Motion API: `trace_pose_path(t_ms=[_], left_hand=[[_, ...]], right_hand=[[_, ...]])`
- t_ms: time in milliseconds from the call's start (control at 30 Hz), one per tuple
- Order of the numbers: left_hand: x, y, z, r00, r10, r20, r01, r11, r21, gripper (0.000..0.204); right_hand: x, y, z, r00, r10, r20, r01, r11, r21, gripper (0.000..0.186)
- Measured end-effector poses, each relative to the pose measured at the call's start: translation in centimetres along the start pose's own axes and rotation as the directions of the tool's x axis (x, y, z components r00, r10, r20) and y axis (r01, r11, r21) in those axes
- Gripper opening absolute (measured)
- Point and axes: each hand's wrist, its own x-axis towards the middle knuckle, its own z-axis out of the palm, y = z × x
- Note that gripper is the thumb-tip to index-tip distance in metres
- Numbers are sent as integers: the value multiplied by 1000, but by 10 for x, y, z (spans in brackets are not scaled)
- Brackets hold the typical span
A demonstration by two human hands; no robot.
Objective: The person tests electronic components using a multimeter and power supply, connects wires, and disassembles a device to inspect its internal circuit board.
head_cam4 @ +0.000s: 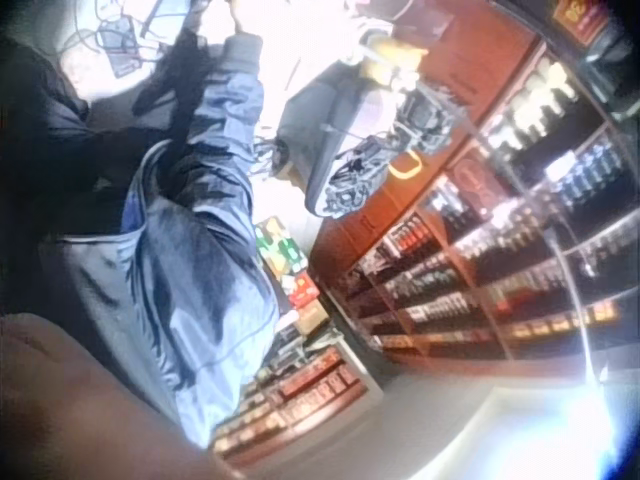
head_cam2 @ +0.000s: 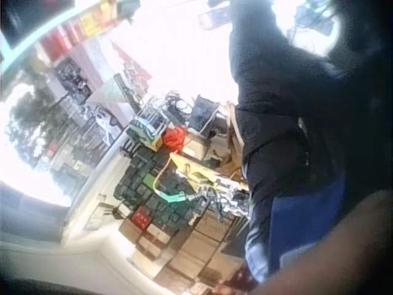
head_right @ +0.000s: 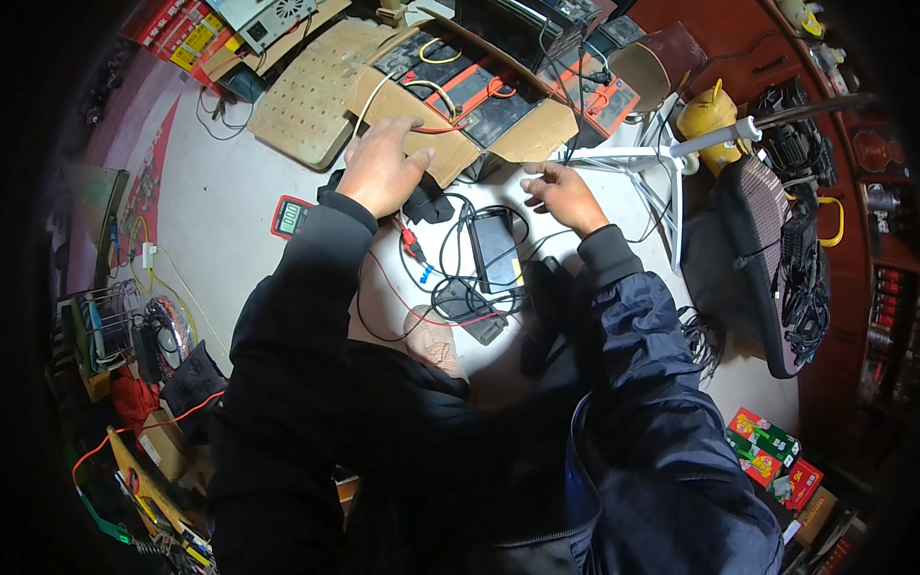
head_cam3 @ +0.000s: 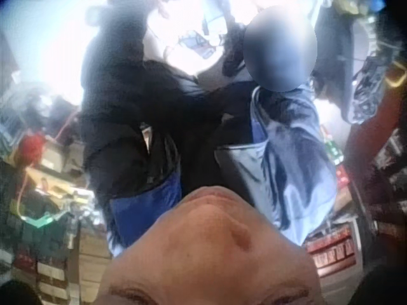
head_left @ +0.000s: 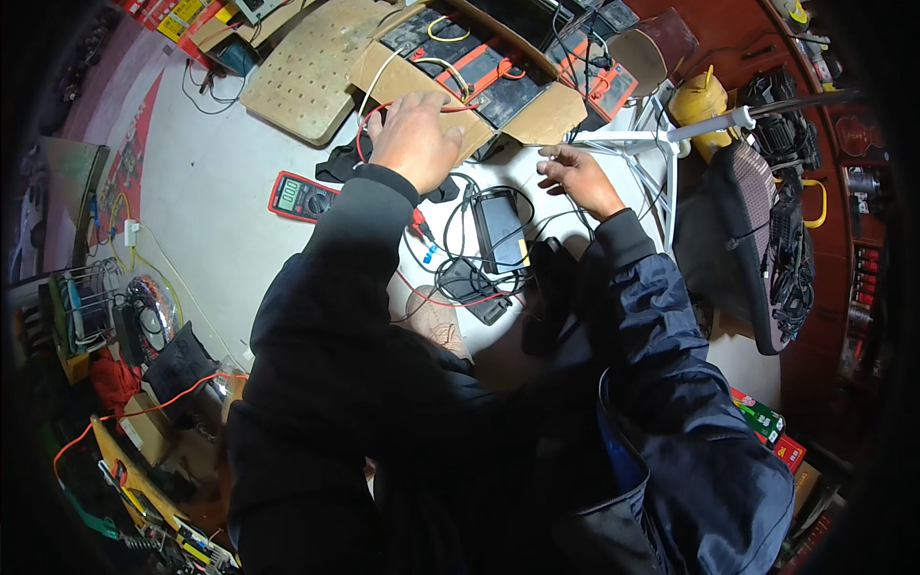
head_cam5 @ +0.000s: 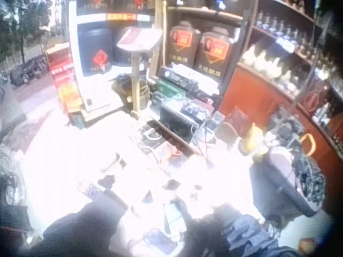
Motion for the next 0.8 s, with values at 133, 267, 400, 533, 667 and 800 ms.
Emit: trace_pose_path(t_ms=[133, 267, 400, 533, 667, 800], left_hand=[[4, 0, 6, 1000, -1, 29, 3, 998, -64, 52], [-14, 1, 15, 990, -121, 66, 125, 990, -63, 49], [-54, 11, 19, 962, -231, 146, 255, 951, -174, 47], [-109, 37, 26, 861, -340, 379, 408, 906, -113, 50], [-172, 79, 38, 843, -378, 383, 496, 823, -278, 48], [-232, 148, 41, 886, -422, 194, 447, 661, -602, 46]], right_hand=[[-3, 7, 11, 986, 147, 82, -137, 984, -116, 43], [-19, 11, 16, 984, 154, 87, -139, 977, -159, 42], [-57, 18, 22, 956, 289, 53, -285, 956, -64, 43], [-116, 18, 28, 920, 391, 43, -364, 887, -284, 52], [-184, -9, 33, 916, 400, 40, -388, 905, -174, 63], [-248, -50, 36, 929, 363, 76, -366, 930, 23, 70]])
